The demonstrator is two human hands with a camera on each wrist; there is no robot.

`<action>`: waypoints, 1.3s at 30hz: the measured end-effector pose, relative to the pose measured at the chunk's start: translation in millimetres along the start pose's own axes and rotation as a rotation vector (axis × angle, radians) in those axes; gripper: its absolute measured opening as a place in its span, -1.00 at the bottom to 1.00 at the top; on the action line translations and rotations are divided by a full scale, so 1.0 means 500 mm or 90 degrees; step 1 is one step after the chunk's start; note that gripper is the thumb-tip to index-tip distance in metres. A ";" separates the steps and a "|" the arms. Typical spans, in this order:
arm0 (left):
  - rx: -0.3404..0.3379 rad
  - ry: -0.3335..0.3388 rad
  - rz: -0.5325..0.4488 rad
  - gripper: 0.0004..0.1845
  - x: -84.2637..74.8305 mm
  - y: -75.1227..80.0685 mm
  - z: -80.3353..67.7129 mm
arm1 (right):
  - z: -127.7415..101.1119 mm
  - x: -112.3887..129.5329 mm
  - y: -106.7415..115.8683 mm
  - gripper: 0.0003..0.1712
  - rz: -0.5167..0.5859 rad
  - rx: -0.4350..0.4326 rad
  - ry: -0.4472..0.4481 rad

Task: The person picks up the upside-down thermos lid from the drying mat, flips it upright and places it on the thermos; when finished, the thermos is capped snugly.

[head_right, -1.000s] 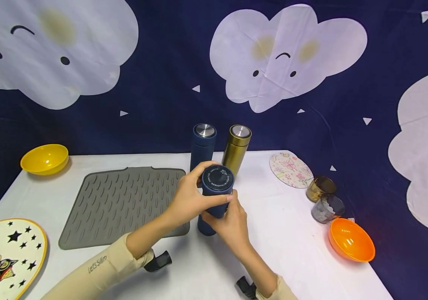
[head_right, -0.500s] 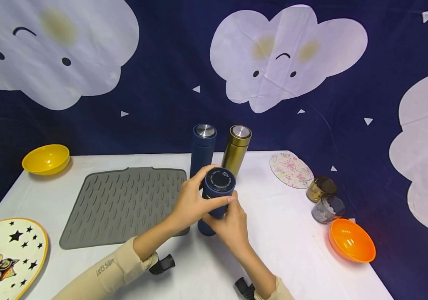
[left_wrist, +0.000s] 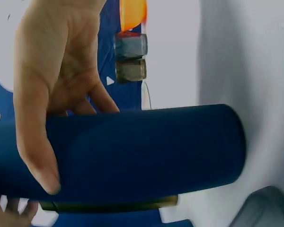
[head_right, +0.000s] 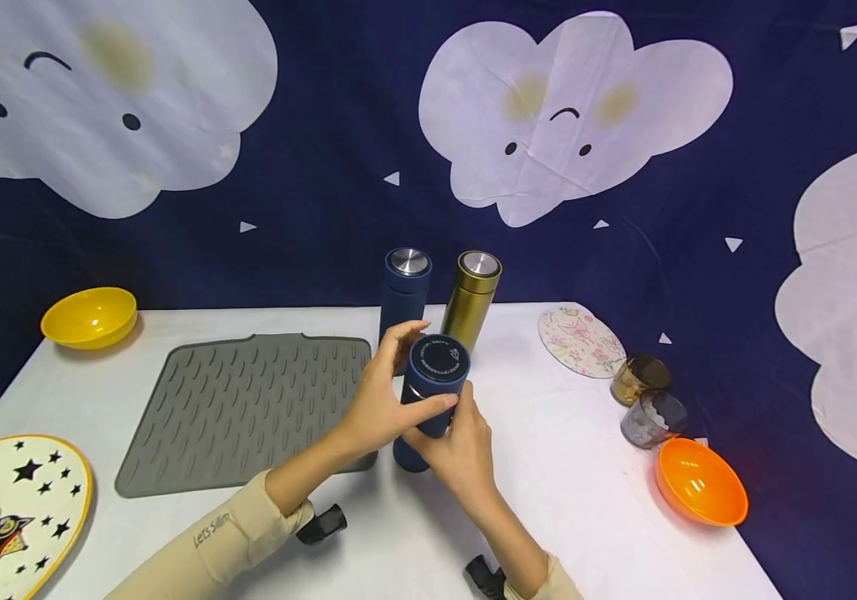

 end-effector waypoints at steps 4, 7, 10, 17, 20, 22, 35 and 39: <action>0.076 0.014 -0.093 0.04 0.011 -0.007 -0.003 | 0.000 -0.004 0.000 -0.12 -0.008 -0.002 -0.015; 0.044 0.045 -0.040 0.08 0.010 -0.002 0.001 | -0.001 -0.002 0.001 -0.14 -0.018 -0.006 -0.012; 0.021 0.045 -0.024 -0.07 0.008 0.009 0.007 | -0.001 -0.001 -0.001 -0.12 -0.008 -0.002 -0.015; 0.081 0.047 -0.033 -0.07 0.009 0.011 0.012 | 0.001 -0.003 -0.001 -0.12 0.012 -0.001 -0.031; 0.060 0.041 -0.035 -0.05 0.011 0.014 0.016 | 0.001 -0.003 -0.002 -0.12 0.014 0.003 -0.022; 0.079 0.015 -0.081 -0.13 0.009 0.015 0.018 | 0.001 -0.003 -0.003 -0.09 0.022 0.004 -0.018; 0.139 0.043 -0.088 0.05 0.006 0.001 0.016 | 0.001 -0.003 -0.004 -0.12 0.016 0.007 -0.028; 0.087 0.076 -0.006 0.14 0.006 0.005 0.015 | 0.001 -0.001 -0.006 -0.06 0.011 0.004 -0.022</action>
Point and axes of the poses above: each hand's wrist, its own z-axis towards the middle knuckle, its own y-axis out of the back of the hand, x = y × z, the point moved 6 cm from there along z, towards the middle knuckle, and after that the axes turned 4 degrees about x, right-handed, at the moved point
